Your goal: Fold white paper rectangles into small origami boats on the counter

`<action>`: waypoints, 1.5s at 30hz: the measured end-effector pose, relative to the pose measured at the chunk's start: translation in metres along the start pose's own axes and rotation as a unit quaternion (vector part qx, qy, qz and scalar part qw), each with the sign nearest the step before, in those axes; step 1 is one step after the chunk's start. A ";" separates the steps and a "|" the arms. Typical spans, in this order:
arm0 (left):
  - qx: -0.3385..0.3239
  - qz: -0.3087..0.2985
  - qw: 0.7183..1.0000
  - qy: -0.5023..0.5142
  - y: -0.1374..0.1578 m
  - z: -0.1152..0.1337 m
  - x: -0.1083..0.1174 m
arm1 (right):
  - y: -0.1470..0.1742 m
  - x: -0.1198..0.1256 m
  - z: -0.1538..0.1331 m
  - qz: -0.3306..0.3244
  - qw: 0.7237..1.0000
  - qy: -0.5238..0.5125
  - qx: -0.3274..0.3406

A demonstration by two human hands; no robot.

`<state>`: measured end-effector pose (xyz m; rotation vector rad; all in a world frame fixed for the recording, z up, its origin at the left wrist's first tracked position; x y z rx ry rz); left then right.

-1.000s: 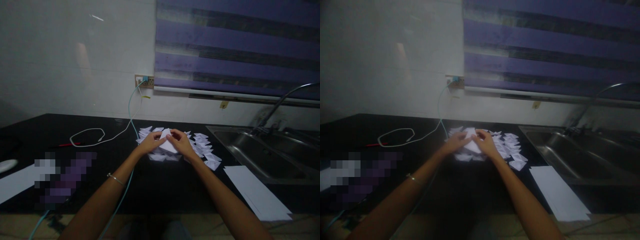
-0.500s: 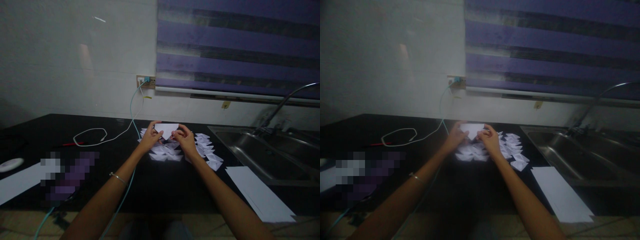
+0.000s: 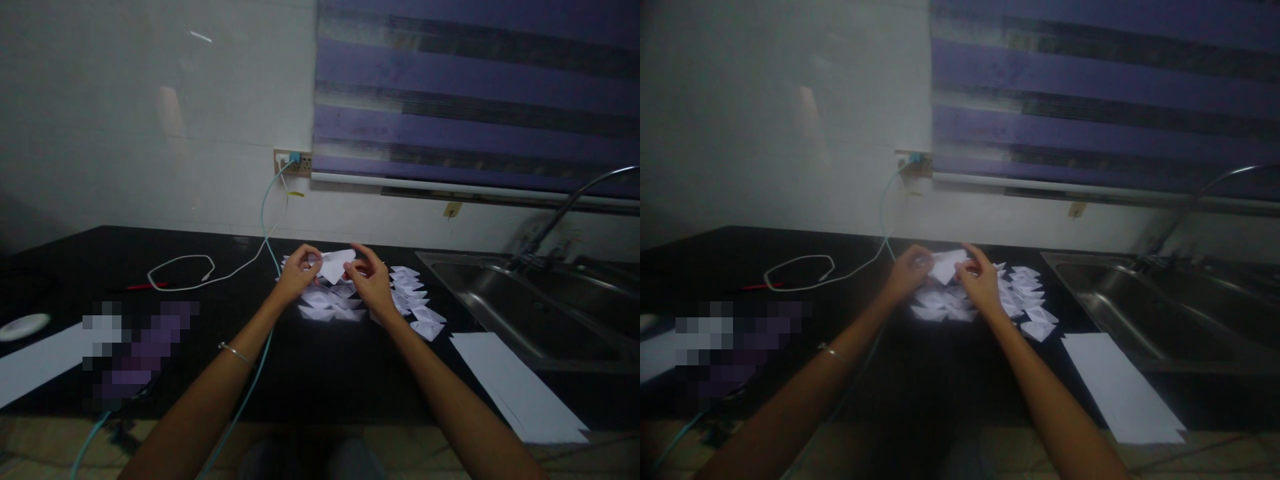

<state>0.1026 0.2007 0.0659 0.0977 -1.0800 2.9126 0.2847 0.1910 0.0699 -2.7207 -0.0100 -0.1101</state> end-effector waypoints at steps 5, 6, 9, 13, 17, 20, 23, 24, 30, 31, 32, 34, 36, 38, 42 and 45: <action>0.011 -0.031 0.998 0.053 -0.001 -0.003 0.000 | 0.001 -0.001 -0.002 -0.018 1.000 0.003 -0.001; 0.011 -0.040 0.997 0.062 -0.001 -0.004 0.000 | 0.001 -0.001 -0.003 -0.022 1.000 0.003 -0.001; 0.016 -0.058 0.996 0.063 -0.001 -0.004 0.002 | 0.002 -0.004 -0.002 -0.041 0.999 -0.001 -0.012; 0.027 -0.062 0.997 0.032 -0.001 -0.004 0.004 | 0.002 -0.008 0.002 -0.076 0.997 -0.007 -0.029; 0.025 -0.070 0.997 0.017 -0.001 -0.002 0.002 | 0.002 -0.008 0.002 -0.089 0.996 0.011 -0.016; 0.017 -0.089 0.996 -0.019 -0.001 0.002 -0.001 | 0.002 -0.008 -0.001 -0.091 0.995 0.047 0.005; 0.007 -0.096 0.994 -0.046 -0.002 0.006 -0.001 | 0.004 -0.010 -0.003 -0.103 0.990 0.097 0.020; 0.004 -0.097 0.994 -0.050 -0.002 0.008 -0.001 | 0.004 -0.010 -0.003 -0.107 0.988 0.107 0.021; 0.013 -0.093 0.995 -0.043 -0.003 0.008 0.002 | 0.002 -0.008 0.003 -0.109 0.990 0.084 0.007; 0.016 -0.088 0.995 -0.033 -0.003 0.007 0.003 | 0.000 -0.008 0.005 -0.110 0.991 0.072 -0.003; 0.019 -0.082 0.996 -0.021 -0.003 0.006 0.004 | -0.001 -0.007 0.007 -0.111 0.992 0.059 -0.017; 0.026 -0.073 0.997 0.010 -0.003 0.004 0.006 | -0.003 -0.005 0.011 -0.105 0.993 0.025 -0.046; 0.035 -0.071 0.996 0.044 -0.003 0.001 0.007 | -0.006 -0.001 0.013 -0.087 0.994 -0.017 -0.070; 0.044 -0.076 0.994 0.072 -0.003 0.000 0.008 | -0.008 0.003 0.013 -0.074 0.993 -0.048 -0.085; 0.052 -0.064 0.993 0.082 -0.003 -0.001 0.011 | -0.009 0.004 0.012 -0.081 0.989 -0.078 -0.097; 0.050 -0.048 0.995 0.075 -0.004 -0.001 0.013 | -0.009 0.005 0.013 -0.091 0.985 -0.109 -0.100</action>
Point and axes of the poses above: each hand's wrist, its own y-axis away from the middle knuckle, its own x-axis out of the back of the hand, z = x × y, the point moved 7 cm from there along -y, towards the middle knuckle, and after that the axes turned 11 degrees about -x, right-handed, at the moved point
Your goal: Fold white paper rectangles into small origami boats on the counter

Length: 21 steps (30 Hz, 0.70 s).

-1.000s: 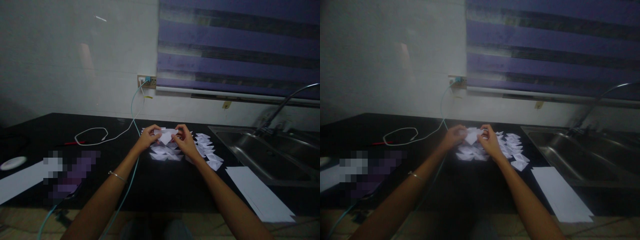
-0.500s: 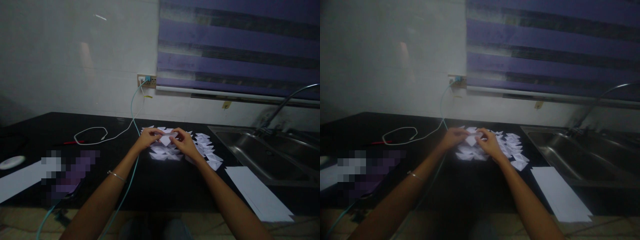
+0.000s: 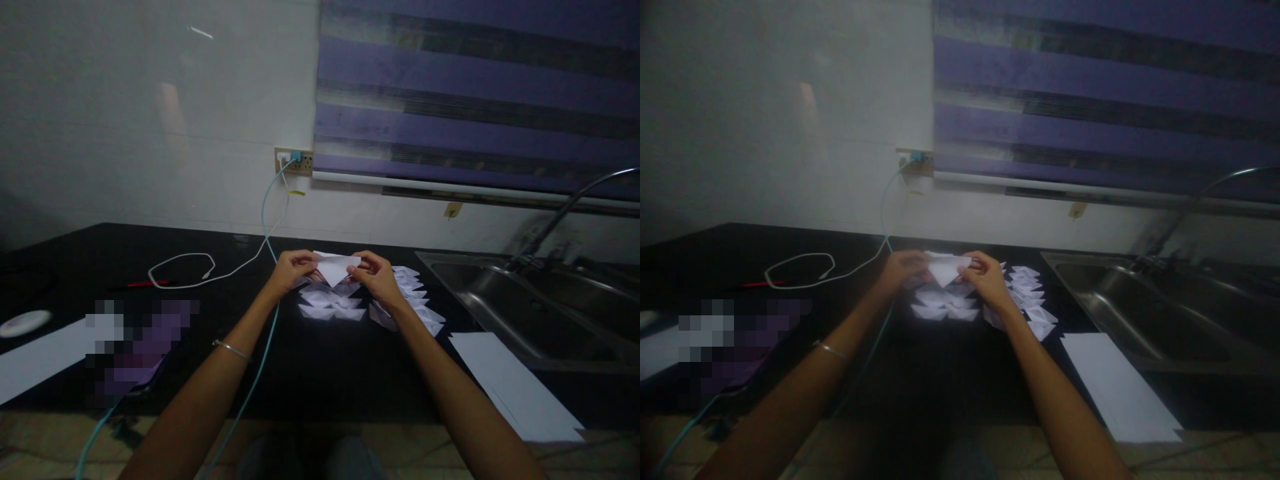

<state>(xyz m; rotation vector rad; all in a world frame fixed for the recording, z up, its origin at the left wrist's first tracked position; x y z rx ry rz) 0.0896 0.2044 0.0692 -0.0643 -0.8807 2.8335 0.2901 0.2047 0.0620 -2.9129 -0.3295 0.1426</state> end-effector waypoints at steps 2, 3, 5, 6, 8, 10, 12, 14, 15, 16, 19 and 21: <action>0.001 0.012 1.000 0.006 0.000 0.000 0.001 | -0.001 0.001 0.001 -0.001 1.000 -0.016 -0.001; 0.000 0.019 1.000 0.009 -0.001 0.001 0.002 | -0.001 0.003 0.002 0.003 1.000 -0.022 -0.002; -0.003 0.033 0.999 0.013 -0.001 0.002 0.004 | -0.002 0.004 0.002 0.010 1.000 -0.029 -0.003; -0.004 0.037 0.999 0.015 0.000 0.002 0.004 | -0.002 0.004 0.003 0.012 0.999 -0.031 -0.003; -0.008 0.043 0.999 0.022 0.000 0.003 0.004 | -0.003 0.004 0.003 0.020 0.999 -0.036 -0.004; -0.012 0.049 0.998 0.029 0.000 0.002 0.003 | -0.003 0.004 0.004 0.034 0.999 -0.042 -0.007; -0.017 0.057 0.998 0.029 0.000 0.000 0.002 | -0.003 0.004 0.006 0.042 0.998 -0.050 -0.015; -0.021 0.065 0.997 0.022 0.000 -0.001 0.001 | -0.003 0.002 0.008 0.035 0.998 -0.058 -0.021; -0.021 0.066 0.997 0.019 0.001 -0.001 0.001 | -0.003 0.001 0.008 0.029 0.998 -0.060 -0.023; -0.021 0.068 0.997 0.018 0.001 0.000 0.000 | -0.003 0.000 0.008 0.024 0.998 -0.061 -0.023; -0.019 0.067 0.997 0.026 0.002 0.000 0.000 | -0.003 0.000 0.005 0.022 0.998 -0.052 -0.016; -0.015 0.065 0.997 0.031 0.002 0.000 0.000 | -0.003 0.002 0.003 0.030 0.999 -0.036 -0.004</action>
Point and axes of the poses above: each hand's wrist, its own y-axis away from the middle knuckle, its own x-axis out of the back of the hand, z = x × y, the point moved 7 cm from there along -y, towards the middle knuckle, and after that the axes turned 11 degrees about -x, right-handed, at the moved point
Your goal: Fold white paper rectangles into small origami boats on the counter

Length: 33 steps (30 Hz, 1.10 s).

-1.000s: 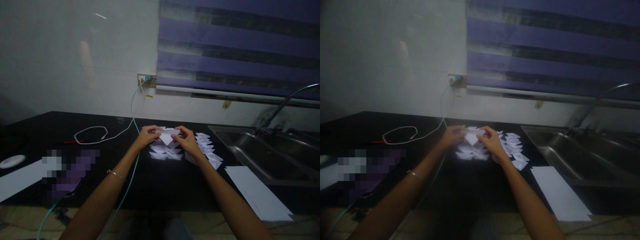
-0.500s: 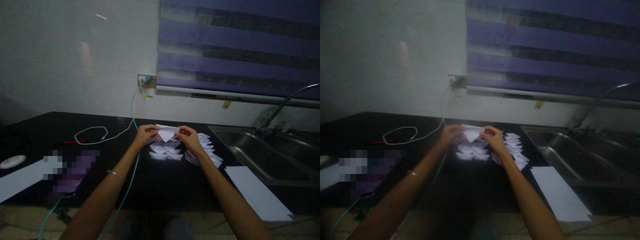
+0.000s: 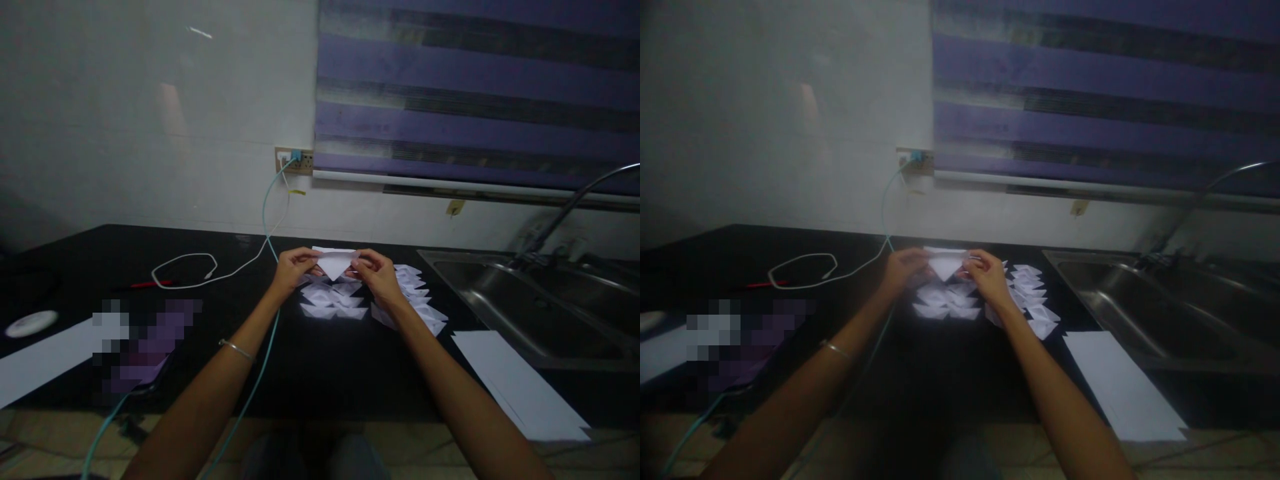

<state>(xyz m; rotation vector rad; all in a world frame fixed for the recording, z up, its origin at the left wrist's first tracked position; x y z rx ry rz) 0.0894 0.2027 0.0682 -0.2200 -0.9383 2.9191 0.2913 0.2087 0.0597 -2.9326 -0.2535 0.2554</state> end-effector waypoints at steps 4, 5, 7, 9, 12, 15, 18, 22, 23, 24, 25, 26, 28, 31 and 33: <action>0.016 -0.014 1.000 0.000 0.001 0.000 -0.003 | 0.000 0.007 -0.004 0.040 0.999 0.022 0.028; 0.019 -0.017 1.000 -0.003 0.001 0.001 -0.003 | 0.000 0.009 -0.004 0.055 0.998 0.018 0.032; 0.025 -0.020 0.999 -0.007 0.002 0.001 -0.005 | 0.001 0.013 -0.005 0.079 0.996 0.014 0.042; 0.029 -0.019 0.999 -0.006 0.003 0.001 -0.006 | 0.002 0.014 -0.008 0.087 0.994 0.017 0.058; 0.024 -0.015 1.000 0.001 0.003 0.002 -0.006 | 0.004 0.010 -0.013 0.071 0.995 0.020 0.075; 0.013 -0.009 1.000 -0.004 0.001 0.002 -0.004 | 0.006 0.007 -0.017 0.058 0.995 0.021 0.079; 0.008 -0.013 1.000 0.002 0.000 -0.001 -0.001 | 0.006 0.005 -0.016 0.045 0.995 0.038 0.079; 0.033 -0.052 0.998 0.028 0.000 -0.014 -0.002 | 0.006 0.007 -0.016 0.058 0.989 0.079 0.109; 0.046 -0.066 0.996 0.033 0.000 -0.018 -0.004 | 0.007 0.007 -0.018 0.066 0.986 0.094 0.119; 0.058 -0.077 0.995 0.037 0.000 -0.021 -0.005 | 0.008 0.007 -0.019 0.075 0.983 0.108 0.128; 0.066 -0.083 0.994 0.040 0.000 -0.024 -0.007 | 0.008 0.007 -0.020 0.080 0.981 0.118 0.133; 0.069 -0.084 0.993 0.040 0.000 -0.026 -0.007 | 0.009 0.006 -0.020 0.081 0.980 0.123 0.134; 0.062 -0.087 0.994 0.023 -0.002 -0.026 -0.009 | 0.009 0.003 -0.019 0.065 0.982 0.125 0.126; 0.053 -0.101 0.993 -0.006 -0.001 -0.026 -0.013 | 0.007 -0.003 -0.013 0.027 0.987 0.122 0.105; 0.074 -0.119 0.990 -0.010 0.003 -0.028 -0.017 | 0.007 -0.004 -0.009 0.020 0.988 0.121 0.093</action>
Point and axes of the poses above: each hand's wrist, its own y-axis away from the middle knuckle, its own x-axis out of the back of the hand, z = x × y, the point moved 7 cm from there along -y, towards the middle knuckle, and after that the axes turned 11 degrees about -x, right-handed, at the moved point
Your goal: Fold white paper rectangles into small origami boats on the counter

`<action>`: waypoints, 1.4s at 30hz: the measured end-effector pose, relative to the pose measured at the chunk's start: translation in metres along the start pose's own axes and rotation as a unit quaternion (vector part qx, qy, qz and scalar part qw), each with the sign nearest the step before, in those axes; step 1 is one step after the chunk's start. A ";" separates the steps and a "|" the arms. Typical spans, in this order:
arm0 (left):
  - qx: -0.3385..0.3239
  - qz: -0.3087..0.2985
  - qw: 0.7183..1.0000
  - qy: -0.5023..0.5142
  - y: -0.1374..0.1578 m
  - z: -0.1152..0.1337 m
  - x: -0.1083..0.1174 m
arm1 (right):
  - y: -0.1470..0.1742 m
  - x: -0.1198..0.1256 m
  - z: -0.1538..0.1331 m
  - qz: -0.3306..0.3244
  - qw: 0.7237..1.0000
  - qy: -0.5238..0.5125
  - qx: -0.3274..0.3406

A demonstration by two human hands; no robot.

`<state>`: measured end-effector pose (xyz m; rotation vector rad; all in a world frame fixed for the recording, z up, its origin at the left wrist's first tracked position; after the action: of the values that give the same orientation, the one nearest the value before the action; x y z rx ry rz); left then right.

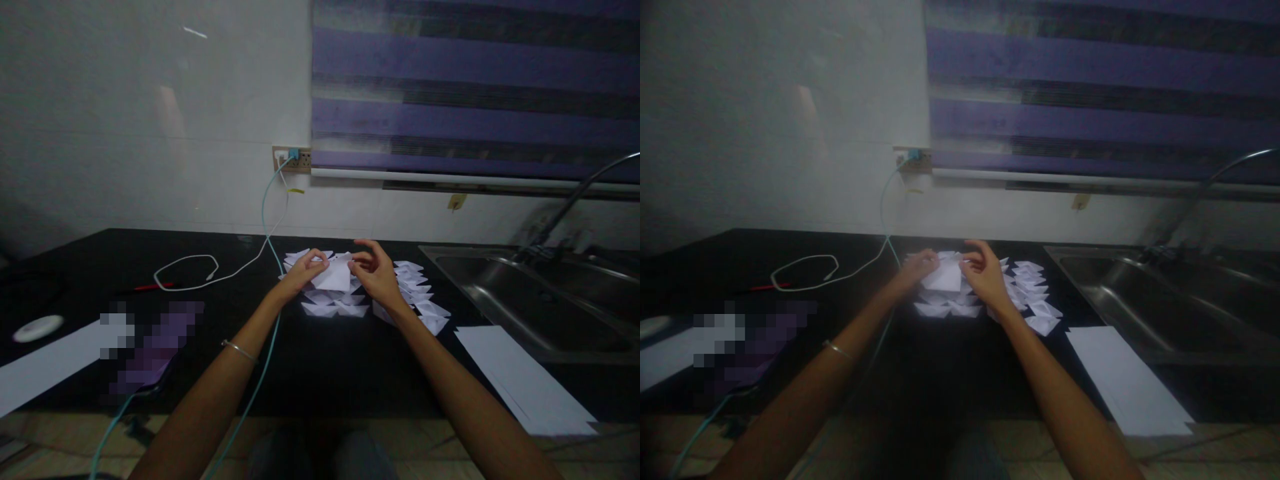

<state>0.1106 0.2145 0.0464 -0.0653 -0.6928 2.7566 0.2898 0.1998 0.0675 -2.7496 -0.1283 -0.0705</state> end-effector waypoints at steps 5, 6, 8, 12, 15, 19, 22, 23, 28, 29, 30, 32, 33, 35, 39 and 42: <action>0.072 -0.081 0.993 0.050 0.010 -0.008 -0.018 | 0.001 -0.004 0.000 -0.004 1.000 0.001 -0.008; 0.087 -0.103 0.989 0.067 0.013 -0.009 -0.022 | 0.002 -0.005 -0.001 -0.007 1.000 0.001 -0.007; 0.124 -0.150 0.975 0.104 0.019 -0.013 -0.031 | 0.003 -0.006 -0.005 -0.013 1.000 0.001 -0.002; 0.163 -0.206 0.952 0.156 0.026 -0.017 -0.042 | 0.005 -0.007 -0.009 -0.015 1.000 0.004 0.016; 0.168 -0.211 0.948 0.168 0.027 -0.017 -0.042 | 0.005 -0.007 -0.007 -0.006 1.000 0.002 0.023; 0.165 -0.157 0.960 0.163 0.024 -0.014 -0.033 | 0.003 -0.003 -0.005 0.024 0.999 -0.014 0.020; 0.166 -0.133 0.963 0.164 0.024 -0.013 -0.029 | 0.003 0.003 -0.006 0.051 0.998 -0.020 0.018; 0.168 -0.127 0.964 0.165 0.023 -0.013 -0.027 | 0.003 0.005 -0.006 0.055 0.998 -0.021 0.018; 0.178 -0.109 0.960 0.185 0.020 -0.017 -0.022 | 0.001 0.008 -0.004 0.064 0.997 -0.037 0.011; 0.182 -0.108 0.959 0.191 0.020 -0.018 -0.021 | 0.000 0.008 -0.004 0.063 0.997 -0.038 0.009; 0.186 -0.109 0.956 0.198 0.019 -0.020 -0.021 | 0.000 0.008 -0.003 0.063 0.997 -0.038 0.009; 0.190 -0.114 0.952 0.210 0.019 -0.021 -0.021 | 0.000 0.008 -0.004 0.061 0.997 -0.041 0.008; 0.188 -0.118 0.951 0.215 0.018 -0.021 -0.022 | 0.000 0.008 -0.004 0.060 0.997 -0.045 0.006; 0.175 -0.125 0.952 0.218 0.018 -0.019 -0.023 | 0.000 0.008 -0.004 0.055 0.997 -0.054 -0.002; 0.150 -0.113 0.962 0.198 0.016 -0.015 -0.023 | 0.001 0.006 -0.004 0.045 0.997 -0.056 -0.005; 0.155 -0.081 0.970 0.166 0.016 -0.017 -0.021 | 0.000 0.005 -0.003 0.043 0.998 -0.055 -0.010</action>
<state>0.1282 0.2023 0.0230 -0.3758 -0.1687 2.5712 0.2949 0.1989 0.0702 -2.7753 -0.0401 0.1024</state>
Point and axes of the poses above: each hand's wrist, its own y-axis away from the middle knuckle, its own x-axis out of the back of the hand, z = x × y, the point moved 7 cm from there along -y, towards the middle knuckle, and after that the axes turned 11 degrees about -x, right-handed, at the moved point
